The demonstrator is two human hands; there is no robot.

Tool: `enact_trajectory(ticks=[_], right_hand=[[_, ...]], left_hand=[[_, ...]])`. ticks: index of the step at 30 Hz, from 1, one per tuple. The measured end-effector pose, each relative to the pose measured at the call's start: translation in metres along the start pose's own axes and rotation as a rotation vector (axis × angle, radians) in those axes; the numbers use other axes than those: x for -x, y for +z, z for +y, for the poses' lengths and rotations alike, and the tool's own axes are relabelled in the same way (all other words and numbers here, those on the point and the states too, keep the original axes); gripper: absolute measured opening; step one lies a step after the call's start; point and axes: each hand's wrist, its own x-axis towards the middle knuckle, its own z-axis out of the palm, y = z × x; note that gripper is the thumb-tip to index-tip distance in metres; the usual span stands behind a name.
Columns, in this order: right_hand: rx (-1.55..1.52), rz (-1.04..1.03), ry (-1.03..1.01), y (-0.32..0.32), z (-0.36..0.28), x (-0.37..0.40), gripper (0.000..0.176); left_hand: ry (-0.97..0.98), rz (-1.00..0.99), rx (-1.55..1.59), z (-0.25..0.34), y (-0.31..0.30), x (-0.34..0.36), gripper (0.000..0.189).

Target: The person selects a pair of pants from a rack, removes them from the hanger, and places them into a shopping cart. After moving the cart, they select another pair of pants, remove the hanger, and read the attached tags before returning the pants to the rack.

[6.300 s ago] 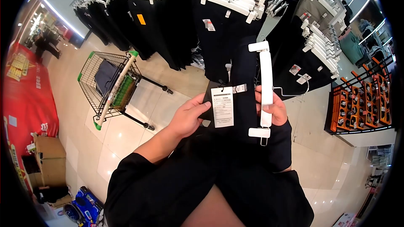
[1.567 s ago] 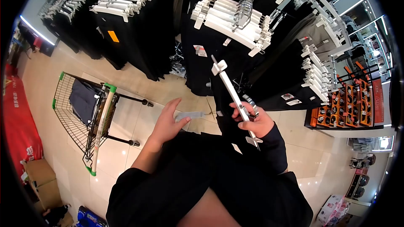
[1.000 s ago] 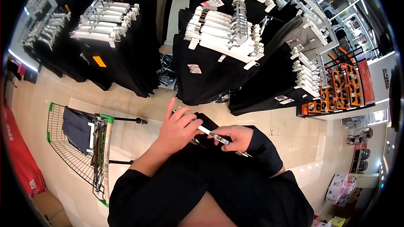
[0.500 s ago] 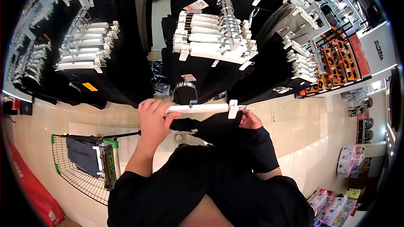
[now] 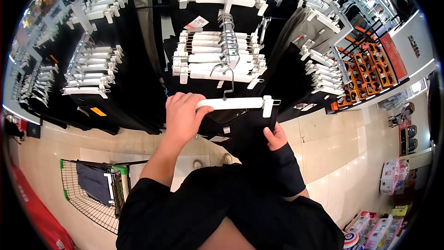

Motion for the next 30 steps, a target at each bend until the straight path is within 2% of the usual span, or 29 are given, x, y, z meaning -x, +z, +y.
enact_trajectory(ticks=[5, 9, 11, 22, 24, 25, 26, 28, 30], right_hand=[[0.053, 0.068, -0.014, -0.024, 0.001, -0.016, 0.033], [0.029, 0.026, 0.043, -0.024, -0.011, -0.029, 0.033], [0.069, 0.019, 0.055, -0.027, -0.009, -0.037, 0.032], [0.016, 0.006, 0.114, -0.051, 0.027, -0.055, 0.036], [0.189, 0.099, 0.048, -0.069, 0.049, -0.059, 0.037], [0.273, 0.196, 0.119, -0.095, 0.077, -0.062, 0.037], [0.194, 0.259, 0.097, -0.098, 0.084, -0.059, 0.035], [0.303, 0.324, 0.126, -0.114, 0.100, -0.048, 0.033], [0.354, 0.340, 0.090, -0.120, 0.106, -0.034, 0.032]], left_hand=[[0.042, 0.030, -0.039, 0.013, 0.014, -0.016, 0.024], [0.016, 0.034, -0.078, 0.016, 0.021, -0.023, 0.026], [-0.043, -0.033, -0.122, 0.015, 0.023, -0.027, 0.027], [0.000, 0.036, -0.205, 0.002, 0.047, -0.024, 0.028], [0.025, 0.083, -0.249, 0.000, 0.051, -0.027, 0.027], [0.028, 0.079, -0.255, -0.001, 0.052, -0.028, 0.027], [0.028, 0.077, -0.254, -0.003, 0.054, -0.029, 0.027], [0.097, 0.147, -0.265, -0.008, 0.057, -0.029, 0.026], [0.081, 0.093, -0.264, -0.008, 0.059, -0.028, 0.031]])
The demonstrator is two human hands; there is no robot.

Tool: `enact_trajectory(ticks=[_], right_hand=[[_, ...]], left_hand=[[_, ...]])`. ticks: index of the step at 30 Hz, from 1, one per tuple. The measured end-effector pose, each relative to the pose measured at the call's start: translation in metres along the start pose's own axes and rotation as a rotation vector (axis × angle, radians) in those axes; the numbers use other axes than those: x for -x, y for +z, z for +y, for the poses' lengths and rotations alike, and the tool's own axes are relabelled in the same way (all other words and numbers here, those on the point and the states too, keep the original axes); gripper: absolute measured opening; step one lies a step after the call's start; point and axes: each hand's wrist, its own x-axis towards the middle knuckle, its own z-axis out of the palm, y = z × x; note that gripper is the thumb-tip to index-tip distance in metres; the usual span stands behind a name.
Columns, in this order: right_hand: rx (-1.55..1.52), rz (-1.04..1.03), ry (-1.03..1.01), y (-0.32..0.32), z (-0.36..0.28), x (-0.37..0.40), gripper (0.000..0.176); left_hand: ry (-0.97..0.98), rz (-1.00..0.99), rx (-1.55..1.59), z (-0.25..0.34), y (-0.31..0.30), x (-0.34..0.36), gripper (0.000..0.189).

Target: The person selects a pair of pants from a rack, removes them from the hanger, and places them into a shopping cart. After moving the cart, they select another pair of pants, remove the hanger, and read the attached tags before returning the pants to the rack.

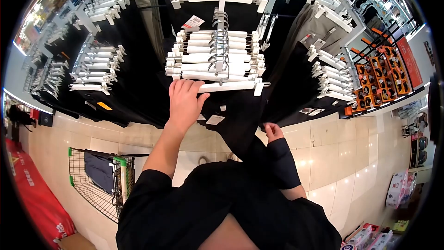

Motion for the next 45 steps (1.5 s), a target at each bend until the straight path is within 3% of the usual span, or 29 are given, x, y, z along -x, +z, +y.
enact_trajectory(ticks=[2, 3, 5, 8, 10, 16, 19, 20, 21, 26, 34, 42, 45], right_hand=[[0.495, 0.011, 0.038, -0.006, -0.014, 0.027, 0.025], [0.494, 0.015, 0.039, -0.012, -0.016, 0.043, 0.025], [0.310, -0.318, 0.025, -0.026, -0.019, 0.071, 0.017], [0.240, -0.334, 0.143, -0.024, -0.024, 0.085, 0.012], [0.281, -0.278, 0.091, -0.031, 0.008, 0.088, 0.008], [-0.074, -0.220, 0.485, -0.035, 0.023, 0.064, 0.010], [-0.266, -0.130, 0.903, -0.051, 0.060, 0.063, 0.016], [-0.464, -0.019, 1.123, -0.059, 0.087, 0.065, 0.020], [-0.549, -0.154, 1.187, -0.075, 0.129, 0.061, 0.028], [-0.244, -0.282, 1.079, -0.069, 0.081, 0.061, 0.033], [-0.190, -0.364, 0.796, -0.063, 0.039, 0.040, 0.046], [-0.126, -0.552, 0.791, -0.063, 0.049, 0.013, 0.044], [-0.091, -0.642, 0.803, -0.052, 0.055, 0.003, 0.041]], left_hand=[[-0.014, 0.027, -0.041, 0.004, 0.001, 0.000, 0.040], [-0.054, -0.032, -0.031, 0.004, 0.003, 0.002, 0.049], [-0.050, -0.030, -0.035, 0.007, 0.003, 0.004, 0.050], [-0.032, -0.027, -0.027, 0.007, 0.003, 0.008, 0.057], [-0.037, -0.009, -0.042, 0.009, 0.003, 0.010, 0.060], [-0.061, -0.036, -0.077, 0.009, 0.010, 0.015, 0.064], [-0.077, -0.030, -0.098, 0.010, 0.012, 0.017, 0.064], [-0.085, -0.033, -0.100, 0.011, 0.013, 0.018, 0.064], [-0.087, -0.028, -0.107, 0.012, 0.013, 0.019, 0.064], [-0.105, -0.004, -0.168, 0.022, 0.011, 0.021, 0.066], [-0.185, -0.056, -0.183, 0.036, 0.011, 0.028, 0.071], [-0.289, -0.046, -0.202, 0.054, 0.004, 0.059, 0.079], [-0.379, -0.155, -0.212, 0.063, 0.000, 0.096, 0.081]])
